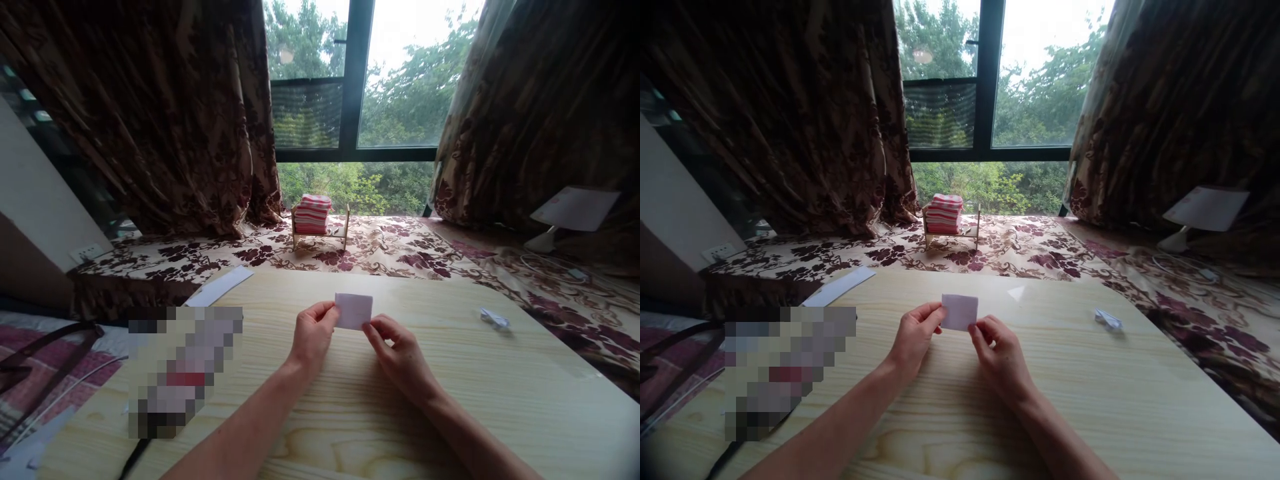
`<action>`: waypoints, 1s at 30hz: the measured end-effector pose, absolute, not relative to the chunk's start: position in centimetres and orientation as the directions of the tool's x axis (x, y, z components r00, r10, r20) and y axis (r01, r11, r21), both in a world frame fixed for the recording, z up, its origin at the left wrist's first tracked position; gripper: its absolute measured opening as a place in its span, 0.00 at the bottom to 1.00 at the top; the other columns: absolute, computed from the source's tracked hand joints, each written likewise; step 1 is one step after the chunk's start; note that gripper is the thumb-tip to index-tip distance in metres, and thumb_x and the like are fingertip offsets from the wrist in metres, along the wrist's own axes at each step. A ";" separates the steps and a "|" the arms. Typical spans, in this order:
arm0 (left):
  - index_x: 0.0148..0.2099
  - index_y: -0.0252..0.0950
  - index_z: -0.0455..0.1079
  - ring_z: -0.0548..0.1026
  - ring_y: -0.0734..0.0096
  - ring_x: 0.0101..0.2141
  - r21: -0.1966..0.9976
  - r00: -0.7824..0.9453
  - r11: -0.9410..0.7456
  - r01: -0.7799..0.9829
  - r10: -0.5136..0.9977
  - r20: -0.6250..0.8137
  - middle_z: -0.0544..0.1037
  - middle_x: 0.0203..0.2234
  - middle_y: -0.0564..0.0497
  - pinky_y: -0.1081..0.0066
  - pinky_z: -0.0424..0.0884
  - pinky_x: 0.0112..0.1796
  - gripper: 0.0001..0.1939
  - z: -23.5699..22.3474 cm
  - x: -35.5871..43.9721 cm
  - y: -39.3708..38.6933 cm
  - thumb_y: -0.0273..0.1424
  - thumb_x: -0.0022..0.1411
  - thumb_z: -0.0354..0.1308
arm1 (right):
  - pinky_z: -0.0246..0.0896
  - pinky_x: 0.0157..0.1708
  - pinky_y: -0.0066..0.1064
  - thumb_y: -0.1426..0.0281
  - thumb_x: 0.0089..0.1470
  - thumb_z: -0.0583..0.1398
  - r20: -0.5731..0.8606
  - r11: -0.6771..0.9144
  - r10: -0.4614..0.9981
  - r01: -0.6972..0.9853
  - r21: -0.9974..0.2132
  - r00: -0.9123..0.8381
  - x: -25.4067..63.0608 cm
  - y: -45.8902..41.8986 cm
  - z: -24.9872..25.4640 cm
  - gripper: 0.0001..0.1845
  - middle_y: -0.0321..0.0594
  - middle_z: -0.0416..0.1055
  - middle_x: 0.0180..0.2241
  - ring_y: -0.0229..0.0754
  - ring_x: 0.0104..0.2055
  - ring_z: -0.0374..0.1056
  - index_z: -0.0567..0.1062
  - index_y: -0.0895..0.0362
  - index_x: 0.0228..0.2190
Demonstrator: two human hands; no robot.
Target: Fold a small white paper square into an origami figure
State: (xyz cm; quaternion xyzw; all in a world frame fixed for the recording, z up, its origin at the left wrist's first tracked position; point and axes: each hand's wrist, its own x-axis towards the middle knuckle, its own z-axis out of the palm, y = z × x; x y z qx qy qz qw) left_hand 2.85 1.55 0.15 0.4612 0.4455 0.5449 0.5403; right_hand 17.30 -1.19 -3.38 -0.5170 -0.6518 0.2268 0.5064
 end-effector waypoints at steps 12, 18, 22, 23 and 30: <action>0.36 0.30 0.74 0.61 0.80 0.15 0.994 0.131 0.075 -0.084 0.989 -0.064 0.64 0.10 0.58 0.79 0.59 0.19 0.13 0.2 2.8 1.4 0.34 0.52 0.58 | 0.53 0.25 0.28 0.65 0.55 0.54 0.377 0.306 0.925 0.485 -0.819 0.053 17.9 -0.8 -3.9 0.12 0.35 0.63 0.23 0.37 0.24 0.58 0.70 0.57 0.24; 0.33 0.31 0.72 0.69 0.75 0.13 0.992 0.171 0.126 0.029 0.977 -0.129 0.70 0.16 0.54 0.77 0.62 0.16 0.22 0.7 2.6 1.3 0.48 0.53 0.55 | 0.55 0.29 0.29 0.68 0.56 0.53 0.492 0.367 0.870 0.635 -0.680 0.025 18.5 -0.8 -3.7 0.12 0.37 0.64 0.24 0.38 0.27 0.60 0.69 0.56 0.23; 0.37 0.33 0.72 0.74 0.74 0.18 0.985 0.190 0.137 -0.104 0.975 -0.116 0.76 0.33 0.47 0.74 0.68 0.20 0.22 0.7 2.6 1.5 0.48 0.55 0.54 | 0.58 0.32 0.30 0.68 0.56 0.53 0.581 0.392 0.814 0.740 -0.547 -0.002 19.0 -0.8 -3.3 0.10 0.39 0.68 0.28 0.40 0.32 0.63 0.71 0.56 0.27; 0.37 0.32 0.72 0.75 0.72 0.21 0.978 0.210 0.150 -0.142 0.971 -0.118 0.76 0.32 0.46 0.74 0.69 0.21 0.23 0.6 2.6 1.5 0.48 0.55 0.54 | 0.58 0.33 0.30 0.68 0.57 0.52 0.584 0.392 0.812 0.757 -0.523 -0.017 19.1 -0.8 -3.2 0.10 0.40 0.68 0.29 0.41 0.32 0.64 0.72 0.56 0.27; 0.37 0.30 0.74 0.76 0.68 0.29 0.956 0.300 0.159 -0.245 0.950 -0.081 0.78 0.32 0.43 0.69 0.71 0.32 0.23 0.0 3.2 1.0 0.46 0.54 0.57 | 0.59 0.33 0.31 0.69 0.57 0.52 0.597 0.401 0.800 0.792 -0.460 -0.059 19.3 -0.8 -3.1 0.11 0.41 0.69 0.29 0.42 0.33 0.64 0.73 0.55 0.29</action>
